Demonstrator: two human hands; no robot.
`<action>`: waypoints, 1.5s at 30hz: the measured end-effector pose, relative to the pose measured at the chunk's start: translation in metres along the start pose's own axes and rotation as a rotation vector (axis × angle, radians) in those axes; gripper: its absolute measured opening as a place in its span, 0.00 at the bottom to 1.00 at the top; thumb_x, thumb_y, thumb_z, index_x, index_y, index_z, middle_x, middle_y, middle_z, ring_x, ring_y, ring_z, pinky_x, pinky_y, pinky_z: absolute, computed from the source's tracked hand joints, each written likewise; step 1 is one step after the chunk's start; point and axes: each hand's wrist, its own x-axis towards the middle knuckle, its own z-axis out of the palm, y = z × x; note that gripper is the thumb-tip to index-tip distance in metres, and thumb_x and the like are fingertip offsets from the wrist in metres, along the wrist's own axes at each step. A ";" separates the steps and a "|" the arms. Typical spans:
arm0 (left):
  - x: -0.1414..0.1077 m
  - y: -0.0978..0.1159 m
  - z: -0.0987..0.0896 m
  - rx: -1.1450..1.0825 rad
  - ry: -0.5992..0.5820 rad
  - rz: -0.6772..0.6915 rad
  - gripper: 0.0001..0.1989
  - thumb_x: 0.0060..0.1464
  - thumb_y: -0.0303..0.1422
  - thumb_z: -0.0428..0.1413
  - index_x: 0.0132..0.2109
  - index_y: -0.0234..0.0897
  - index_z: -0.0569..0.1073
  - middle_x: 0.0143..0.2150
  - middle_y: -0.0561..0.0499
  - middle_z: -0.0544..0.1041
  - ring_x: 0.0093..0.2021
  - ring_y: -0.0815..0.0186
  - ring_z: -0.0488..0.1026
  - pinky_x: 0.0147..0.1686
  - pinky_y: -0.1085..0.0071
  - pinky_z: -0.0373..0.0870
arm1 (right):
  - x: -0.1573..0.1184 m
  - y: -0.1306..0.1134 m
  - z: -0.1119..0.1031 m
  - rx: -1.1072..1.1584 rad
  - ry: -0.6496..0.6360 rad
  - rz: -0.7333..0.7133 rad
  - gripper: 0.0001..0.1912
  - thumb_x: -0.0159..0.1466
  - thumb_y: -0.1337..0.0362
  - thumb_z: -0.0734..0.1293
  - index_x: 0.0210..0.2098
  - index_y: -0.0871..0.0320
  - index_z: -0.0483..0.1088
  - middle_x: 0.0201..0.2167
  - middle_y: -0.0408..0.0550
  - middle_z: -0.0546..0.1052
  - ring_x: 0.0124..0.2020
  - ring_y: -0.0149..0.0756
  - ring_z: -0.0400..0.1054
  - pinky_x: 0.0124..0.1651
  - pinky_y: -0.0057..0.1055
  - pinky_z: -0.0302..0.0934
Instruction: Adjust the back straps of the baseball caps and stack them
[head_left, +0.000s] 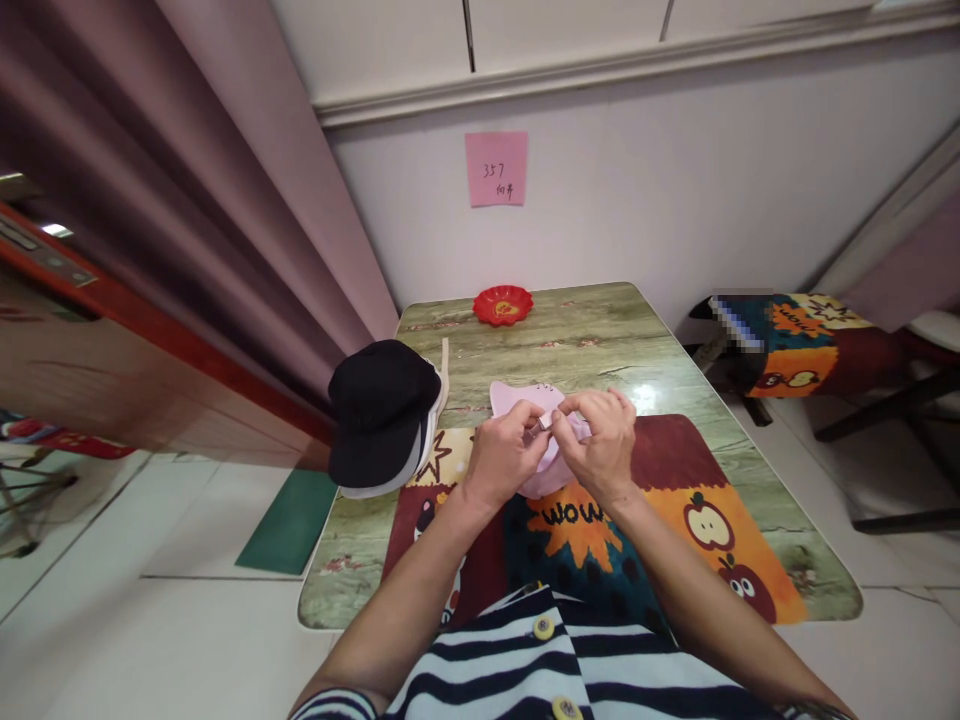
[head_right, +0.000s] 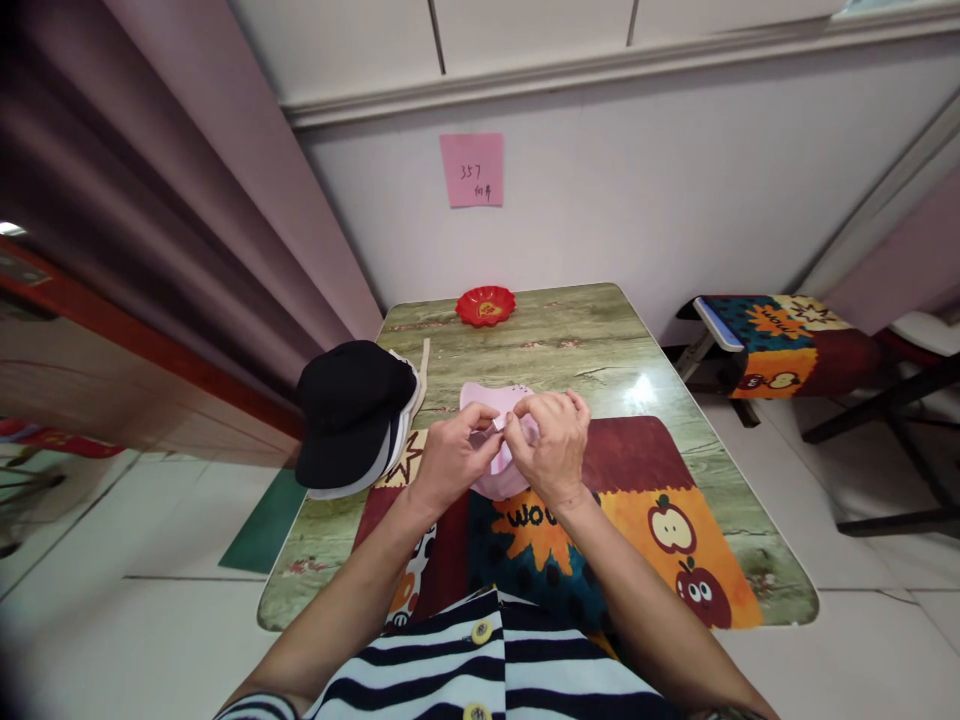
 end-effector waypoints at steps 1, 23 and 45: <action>0.000 0.000 0.001 -0.022 -0.002 0.002 0.04 0.58 0.31 0.59 0.42 0.41 0.74 0.35 0.53 0.82 0.36 0.66 0.81 0.39 0.72 0.71 | -0.001 0.002 0.003 0.107 -0.026 0.100 0.08 0.63 0.60 0.66 0.28 0.53 0.70 0.30 0.45 0.78 0.38 0.42 0.70 0.57 0.45 0.59; 0.000 0.006 0.006 -0.182 -0.019 -0.077 0.05 0.57 0.33 0.61 0.39 0.40 0.73 0.34 0.52 0.82 0.36 0.64 0.80 0.38 0.71 0.72 | -0.005 0.004 0.005 0.152 -0.082 0.115 0.14 0.72 0.54 0.58 0.34 0.53 0.67 0.33 0.47 0.79 0.37 0.40 0.72 0.50 0.41 0.63; 0.019 -0.001 -0.034 -0.716 0.202 -0.216 0.18 0.49 0.39 0.68 0.43 0.36 0.73 0.34 0.50 0.82 0.33 0.67 0.80 0.36 0.72 0.75 | 0.007 0.057 -0.018 0.635 -0.328 0.426 0.24 0.61 0.38 0.68 0.33 0.55 0.72 0.30 0.44 0.75 0.30 0.35 0.66 0.31 0.30 0.61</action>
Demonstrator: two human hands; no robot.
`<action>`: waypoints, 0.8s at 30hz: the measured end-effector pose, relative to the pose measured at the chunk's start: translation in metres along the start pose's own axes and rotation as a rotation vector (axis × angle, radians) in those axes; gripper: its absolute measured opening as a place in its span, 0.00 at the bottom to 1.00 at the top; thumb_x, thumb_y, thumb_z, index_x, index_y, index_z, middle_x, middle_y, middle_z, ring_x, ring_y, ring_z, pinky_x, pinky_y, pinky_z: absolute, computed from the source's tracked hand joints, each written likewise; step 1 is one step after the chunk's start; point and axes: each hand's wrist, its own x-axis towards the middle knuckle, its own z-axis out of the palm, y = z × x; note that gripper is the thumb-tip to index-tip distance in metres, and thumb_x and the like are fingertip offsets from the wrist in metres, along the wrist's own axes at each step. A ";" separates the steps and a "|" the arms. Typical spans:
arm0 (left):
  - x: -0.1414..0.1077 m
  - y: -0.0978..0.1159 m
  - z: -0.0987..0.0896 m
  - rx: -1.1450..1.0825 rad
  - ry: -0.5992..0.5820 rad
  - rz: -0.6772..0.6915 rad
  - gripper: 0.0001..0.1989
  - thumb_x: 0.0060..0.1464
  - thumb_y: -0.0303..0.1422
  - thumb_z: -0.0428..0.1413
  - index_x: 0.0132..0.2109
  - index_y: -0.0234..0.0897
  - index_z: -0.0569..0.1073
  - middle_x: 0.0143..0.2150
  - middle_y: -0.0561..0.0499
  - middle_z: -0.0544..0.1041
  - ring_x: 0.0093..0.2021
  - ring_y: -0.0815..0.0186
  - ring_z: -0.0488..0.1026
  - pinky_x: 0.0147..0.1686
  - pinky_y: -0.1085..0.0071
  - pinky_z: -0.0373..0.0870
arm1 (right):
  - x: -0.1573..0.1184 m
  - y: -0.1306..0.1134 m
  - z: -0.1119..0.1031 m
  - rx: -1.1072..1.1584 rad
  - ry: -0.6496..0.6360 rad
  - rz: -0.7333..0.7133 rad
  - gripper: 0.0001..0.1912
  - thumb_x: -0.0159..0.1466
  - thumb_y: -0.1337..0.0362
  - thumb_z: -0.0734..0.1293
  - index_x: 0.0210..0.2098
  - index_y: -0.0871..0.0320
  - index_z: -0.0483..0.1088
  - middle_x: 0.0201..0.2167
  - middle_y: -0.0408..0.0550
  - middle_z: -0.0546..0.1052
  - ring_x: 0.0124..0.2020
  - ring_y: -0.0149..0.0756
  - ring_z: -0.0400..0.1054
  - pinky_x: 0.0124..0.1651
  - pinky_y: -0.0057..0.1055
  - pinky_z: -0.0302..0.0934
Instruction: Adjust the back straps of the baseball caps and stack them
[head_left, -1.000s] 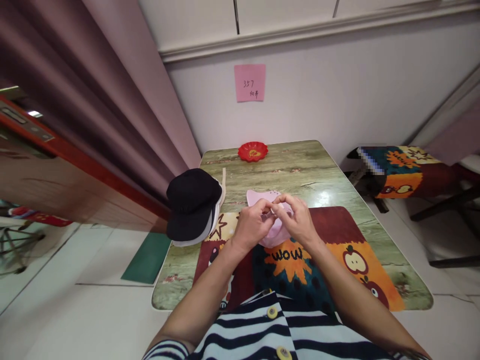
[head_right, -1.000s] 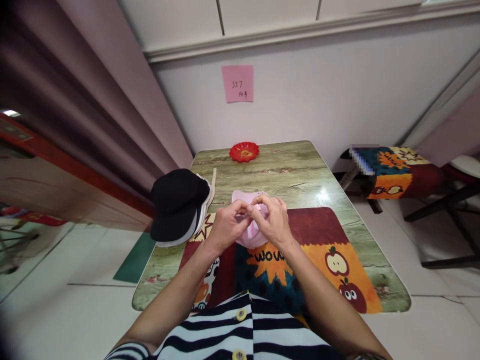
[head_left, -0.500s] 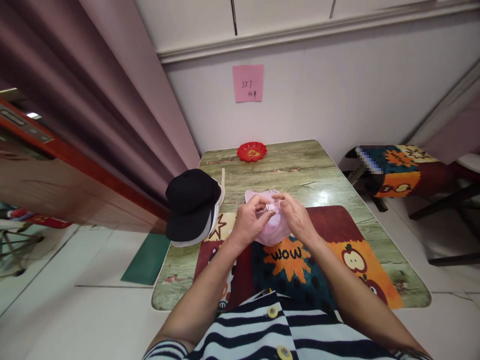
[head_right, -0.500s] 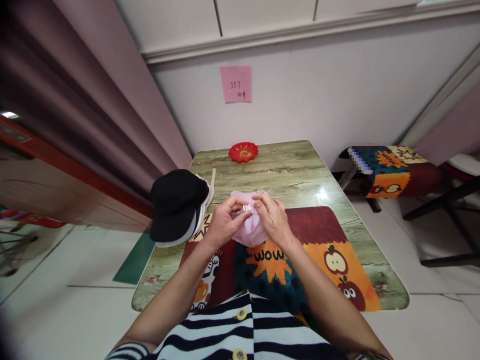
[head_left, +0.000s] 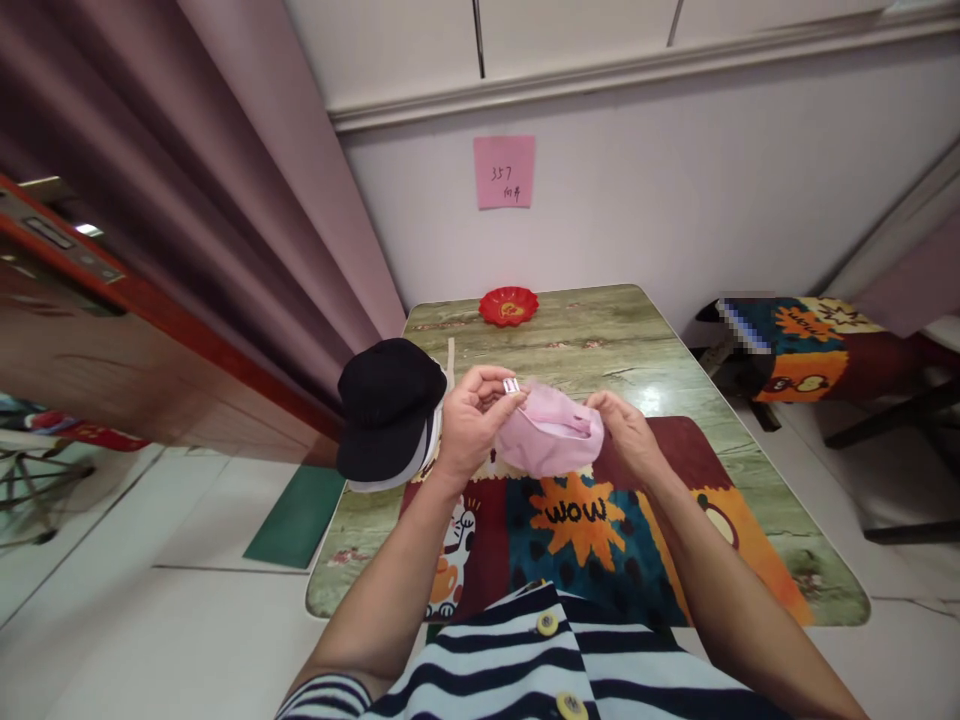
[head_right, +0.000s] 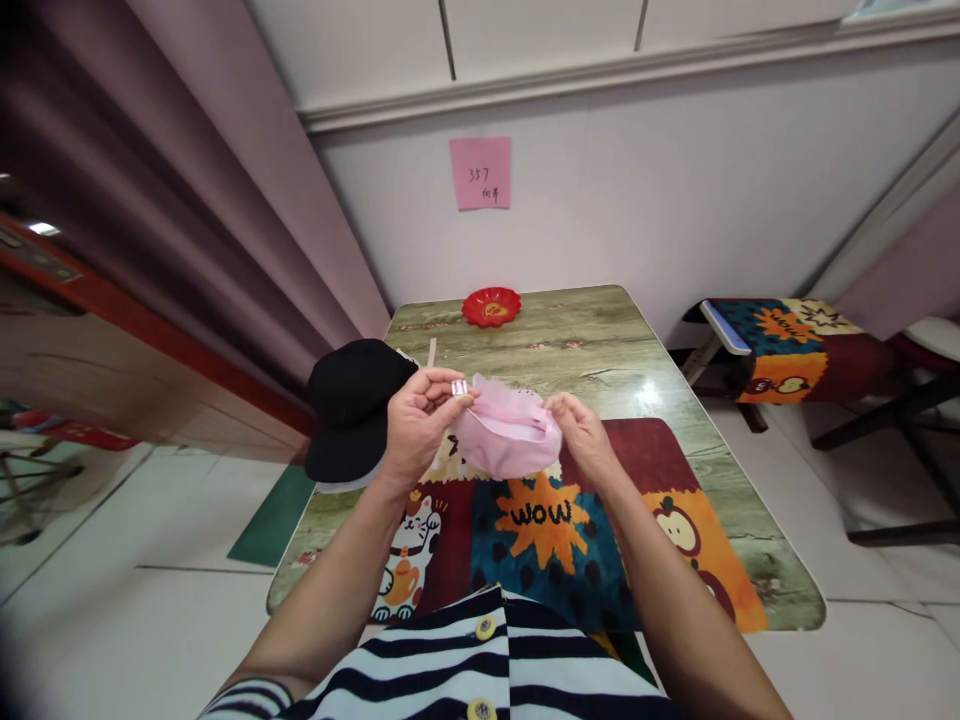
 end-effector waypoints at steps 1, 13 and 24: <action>0.002 0.006 0.000 -0.043 0.021 -0.004 0.18 0.48 0.39 0.69 0.43 0.36 0.73 0.34 0.50 0.82 0.31 0.67 0.80 0.35 0.72 0.76 | -0.001 -0.006 -0.004 -0.037 -0.129 -0.012 0.23 0.58 0.41 0.72 0.36 0.55 0.73 0.33 0.45 0.76 0.33 0.36 0.68 0.33 0.30 0.62; -0.024 0.019 -0.051 -0.164 -0.202 -0.124 0.40 0.47 0.55 0.67 0.61 0.37 0.71 0.43 0.41 0.83 0.39 0.57 0.82 0.36 0.68 0.77 | -0.022 -0.068 0.011 0.191 -0.260 0.047 0.21 0.52 0.52 0.79 0.31 0.53 0.67 0.27 0.43 0.74 0.22 0.31 0.63 0.23 0.28 0.58; -0.098 0.003 -0.154 -0.337 -0.030 -0.286 0.26 0.44 0.33 0.71 0.51 0.34 0.79 0.35 0.48 0.81 0.32 0.67 0.78 0.35 0.76 0.73 | -0.005 -0.110 0.090 0.547 -0.312 0.212 0.21 0.52 0.55 0.80 0.40 0.53 0.72 0.27 0.43 0.77 0.24 0.33 0.71 0.28 0.29 0.67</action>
